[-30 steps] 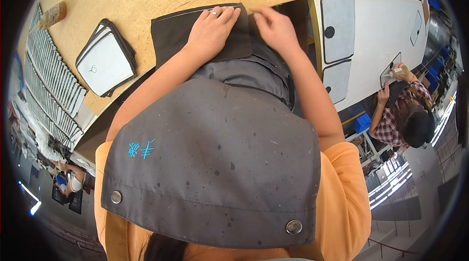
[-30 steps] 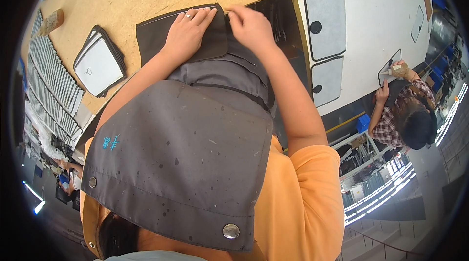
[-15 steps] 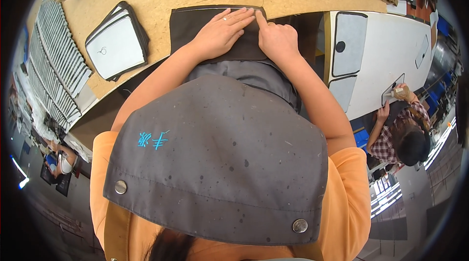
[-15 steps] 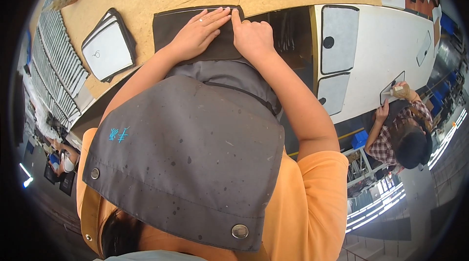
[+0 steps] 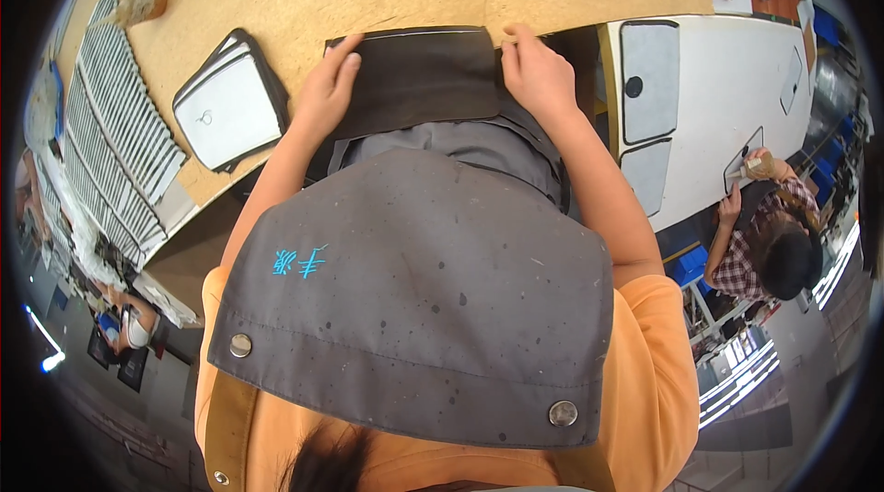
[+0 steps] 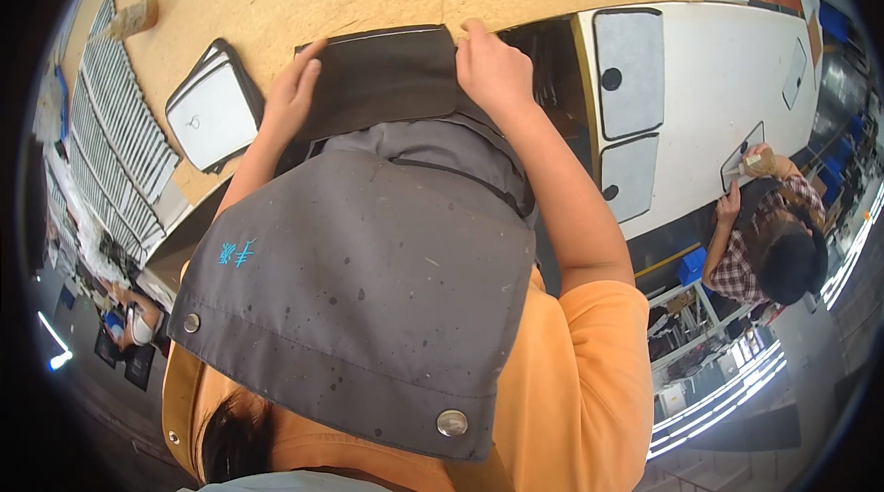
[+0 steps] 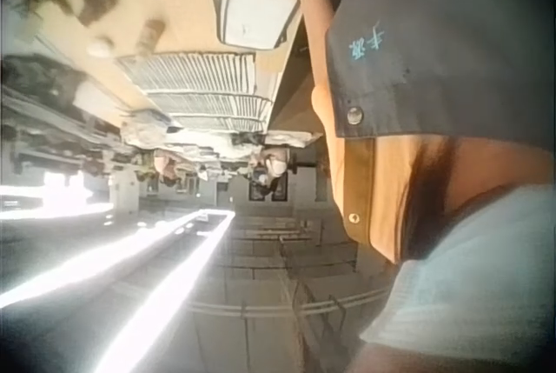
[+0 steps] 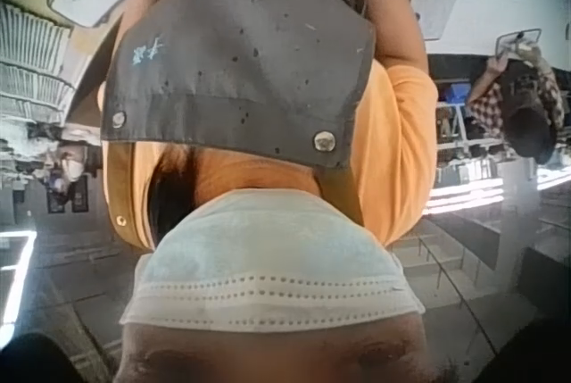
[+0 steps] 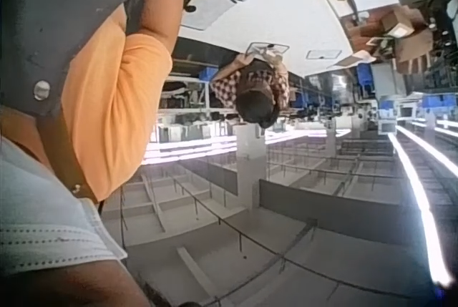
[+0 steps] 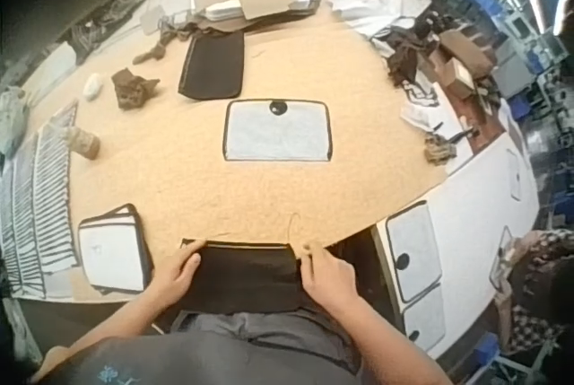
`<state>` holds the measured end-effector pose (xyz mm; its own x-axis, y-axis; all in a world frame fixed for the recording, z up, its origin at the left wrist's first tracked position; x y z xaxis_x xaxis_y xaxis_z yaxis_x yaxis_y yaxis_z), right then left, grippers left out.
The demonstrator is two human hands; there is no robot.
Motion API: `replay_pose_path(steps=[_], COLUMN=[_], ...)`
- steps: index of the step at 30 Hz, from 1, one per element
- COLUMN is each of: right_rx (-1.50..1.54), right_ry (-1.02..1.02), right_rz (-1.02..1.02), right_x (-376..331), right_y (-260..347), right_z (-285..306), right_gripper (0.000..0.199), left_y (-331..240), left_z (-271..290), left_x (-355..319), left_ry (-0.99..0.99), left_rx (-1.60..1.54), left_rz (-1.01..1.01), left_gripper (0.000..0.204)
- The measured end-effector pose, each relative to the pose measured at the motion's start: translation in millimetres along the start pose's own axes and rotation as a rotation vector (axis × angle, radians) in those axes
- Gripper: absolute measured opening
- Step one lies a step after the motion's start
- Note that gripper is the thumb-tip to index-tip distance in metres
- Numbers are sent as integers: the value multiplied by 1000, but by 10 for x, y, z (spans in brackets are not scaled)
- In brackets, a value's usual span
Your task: The person is assembling leather components by inserting linings into leather sleeves.
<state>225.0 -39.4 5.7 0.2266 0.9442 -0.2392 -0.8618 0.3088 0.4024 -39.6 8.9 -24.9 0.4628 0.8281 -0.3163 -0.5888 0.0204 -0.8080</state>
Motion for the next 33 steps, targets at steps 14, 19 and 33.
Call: replay_pose_path(steps=[14,19,33], right_rx=[687,646,704], right_ry=[251,131,-49], right_rz=[-461,-433,-391], right_x=[-173,-148,21], right_y=[-323,-252,-101], right_z=[-497,-487,-184], right_gripper=[28,24,17], left_y=[-1017,-1026,-983], left_z=[-796,-859,-864], left_x=[531,747,1173], left_ry=[324,153,461], left_rx=[252,349,-128], left_rz=[-615,-621,-315], left_gripper=[22,24,21])
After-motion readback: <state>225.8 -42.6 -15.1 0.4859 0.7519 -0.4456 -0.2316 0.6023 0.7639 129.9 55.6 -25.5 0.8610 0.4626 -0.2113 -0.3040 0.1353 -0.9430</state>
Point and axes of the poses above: each hand's wrist, its own x-axis towards the middle knuckle, its own z-axis out of the back of the hand, y = z × x, the point moved 7 cm from there along x, towards the middle knuckle, and after that the axes turned 6 degrees about -z, right-handed, at the moved point
